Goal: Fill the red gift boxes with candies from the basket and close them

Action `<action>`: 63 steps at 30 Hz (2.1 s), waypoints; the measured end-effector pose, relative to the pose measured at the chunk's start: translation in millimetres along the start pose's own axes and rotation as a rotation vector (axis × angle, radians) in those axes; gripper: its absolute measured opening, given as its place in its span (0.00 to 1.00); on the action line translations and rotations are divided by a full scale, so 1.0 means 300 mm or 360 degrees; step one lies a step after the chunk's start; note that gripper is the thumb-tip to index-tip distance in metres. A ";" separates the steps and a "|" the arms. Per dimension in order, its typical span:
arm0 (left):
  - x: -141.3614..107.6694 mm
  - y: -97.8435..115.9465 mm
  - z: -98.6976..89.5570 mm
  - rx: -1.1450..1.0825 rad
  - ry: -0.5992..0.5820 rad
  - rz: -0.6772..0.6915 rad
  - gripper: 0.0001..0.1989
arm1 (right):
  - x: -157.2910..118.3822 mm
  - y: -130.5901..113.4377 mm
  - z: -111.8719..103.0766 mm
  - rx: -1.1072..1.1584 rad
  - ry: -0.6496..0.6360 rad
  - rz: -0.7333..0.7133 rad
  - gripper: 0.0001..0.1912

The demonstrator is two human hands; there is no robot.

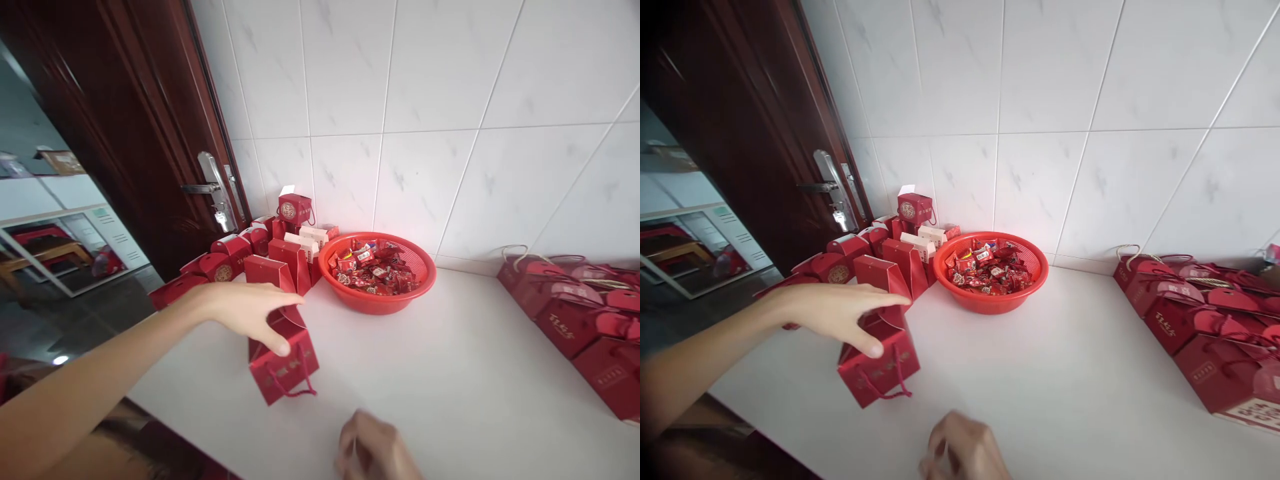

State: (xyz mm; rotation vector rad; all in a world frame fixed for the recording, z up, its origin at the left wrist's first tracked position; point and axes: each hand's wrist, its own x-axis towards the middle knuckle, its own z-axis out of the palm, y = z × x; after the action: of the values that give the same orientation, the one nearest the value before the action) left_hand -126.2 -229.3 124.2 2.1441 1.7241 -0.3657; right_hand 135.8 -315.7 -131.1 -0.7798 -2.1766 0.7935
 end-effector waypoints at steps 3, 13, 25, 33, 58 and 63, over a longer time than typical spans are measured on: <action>0.056 0.143 0.070 0.0082 0.0104 0.0226 0.50 | 0.057 -0.022 -0.127 0.0124 0.0502 0.0315 0.16; 0.274 0.356 0.239 -0.0129 0.0587 0.0635 0.29 | 0.112 0.020 -0.239 0.0381 0.0821 0.0742 0.32; 0.229 0.282 0.241 -0.0687 0.0313 0.0894 0.10 | 0.164 -0.004 -0.329 0.0388 0.1002 0.0843 0.30; 0.238 0.252 0.247 -0.1002 0.0247 0.0844 0.16 | 0.149 0.009 -0.349 -0.0314 0.1036 0.0558 0.18; 0.220 0.295 0.260 -0.0325 0.0169 0.1204 0.25 | 0.226 -0.096 -0.469 -0.0697 -0.0006 0.0046 0.17; 0.208 0.301 0.246 -0.0403 0.0149 0.1106 0.30 | 0.244 -0.111 -0.491 -0.0578 -0.0115 0.0021 0.15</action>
State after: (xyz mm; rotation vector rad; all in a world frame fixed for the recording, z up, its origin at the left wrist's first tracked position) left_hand -22.6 -223.4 42.2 2.4090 0.8995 0.1377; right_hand 194.2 -239.8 6.8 -0.9555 -2.4180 0.4407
